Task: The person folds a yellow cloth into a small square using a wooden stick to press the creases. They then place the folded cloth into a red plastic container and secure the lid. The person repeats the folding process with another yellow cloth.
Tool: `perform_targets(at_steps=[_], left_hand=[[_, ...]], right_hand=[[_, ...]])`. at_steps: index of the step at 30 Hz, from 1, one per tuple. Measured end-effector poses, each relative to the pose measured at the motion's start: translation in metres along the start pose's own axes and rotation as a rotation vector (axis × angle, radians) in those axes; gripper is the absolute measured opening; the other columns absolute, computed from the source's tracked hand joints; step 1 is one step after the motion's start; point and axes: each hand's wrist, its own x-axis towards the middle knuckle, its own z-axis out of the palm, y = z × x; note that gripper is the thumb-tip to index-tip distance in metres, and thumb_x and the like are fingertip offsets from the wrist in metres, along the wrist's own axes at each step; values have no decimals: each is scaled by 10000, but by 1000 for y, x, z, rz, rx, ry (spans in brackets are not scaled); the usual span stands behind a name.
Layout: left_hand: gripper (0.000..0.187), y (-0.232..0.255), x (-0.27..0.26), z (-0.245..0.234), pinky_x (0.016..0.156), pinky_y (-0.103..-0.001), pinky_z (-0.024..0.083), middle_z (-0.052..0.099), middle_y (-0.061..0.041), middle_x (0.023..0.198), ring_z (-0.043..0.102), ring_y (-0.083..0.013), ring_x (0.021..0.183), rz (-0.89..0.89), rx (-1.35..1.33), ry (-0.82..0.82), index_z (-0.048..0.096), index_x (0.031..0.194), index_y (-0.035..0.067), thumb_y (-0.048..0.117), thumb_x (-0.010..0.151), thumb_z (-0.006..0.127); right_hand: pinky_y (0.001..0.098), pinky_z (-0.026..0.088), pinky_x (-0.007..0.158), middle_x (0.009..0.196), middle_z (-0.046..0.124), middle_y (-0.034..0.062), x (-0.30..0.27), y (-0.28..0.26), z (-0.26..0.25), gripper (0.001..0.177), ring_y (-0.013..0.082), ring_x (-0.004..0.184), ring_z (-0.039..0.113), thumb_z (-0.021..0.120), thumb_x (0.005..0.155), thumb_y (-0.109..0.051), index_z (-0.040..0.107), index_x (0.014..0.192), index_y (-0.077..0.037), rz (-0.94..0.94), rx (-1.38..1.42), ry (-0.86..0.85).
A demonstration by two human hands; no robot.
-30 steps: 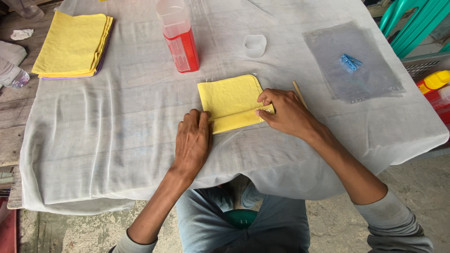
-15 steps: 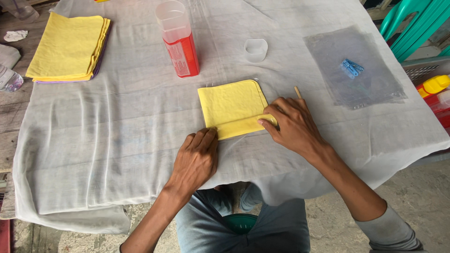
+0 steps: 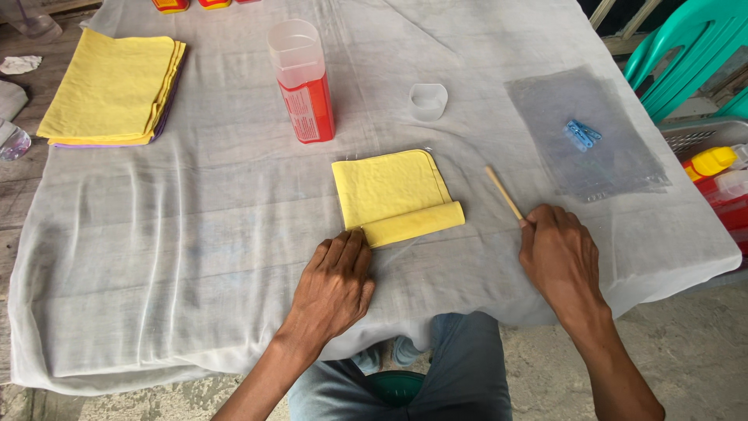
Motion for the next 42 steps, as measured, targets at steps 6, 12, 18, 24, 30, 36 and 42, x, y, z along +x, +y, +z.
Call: perform_targets(at_steps=[6,12,18,24,30,36,42], left_hand=[[387,0,-2,-2,1026,-399,459,674,-184,1154,629,-310,1194,-17,1,27,695,1153,12,189,899,464],[502,-3,-3,-8,1030,-392,478,633,-219,1344,600,-317,1235,17,-73,26,626,1282,-68,172,857,509],[590,1,-9,-9,1101,-438,431,599,-273,1410,574,-361,1305,-4,-112,30,576,1360,-114,224,892,456],[629,3,-11,-8,1128,-441,410,569,-276,1463,547,-354,1361,-31,-119,5,555,1399,-105,248,887,456],[664,0,-14,-13,1136,-458,388,542,-261,1501,535,-328,1379,-19,-87,-38,520,1436,-89,276,884,468],[663,1,-14,-16,1195,-510,339,532,-210,1534,516,-279,1414,-44,-28,-57,497,1479,-59,270,907,440],[647,-2,-15,-13,1222,-535,299,536,-211,1527,522,-281,1406,-17,-25,-54,510,1469,-59,246,902,447]], right_hand=[[554,553,751,789,680,166,-10,-44,-30,227,416,781,729,451,1149,-241,580,1180,-57,209,96,-96],[374,399,337,530,524,-54,-66,-121,3,164,152,379,465,532,1028,-175,650,1139,-147,-285,197,170],[291,505,432,845,536,50,-78,-161,-12,491,170,668,539,591,879,46,603,1367,-6,-505,244,177],[307,449,412,802,513,1,-81,-160,-5,469,141,618,541,578,926,32,624,1389,-30,-480,95,219],[313,449,383,690,495,-33,-84,-146,0,659,126,542,490,624,790,54,596,1437,-66,-486,5,179],[292,436,334,622,527,-39,-82,-124,0,632,106,476,473,608,774,68,605,1404,10,-476,-54,104],[304,463,345,672,566,9,-81,-96,10,804,142,532,528,649,694,47,505,1485,35,-433,-104,19]])
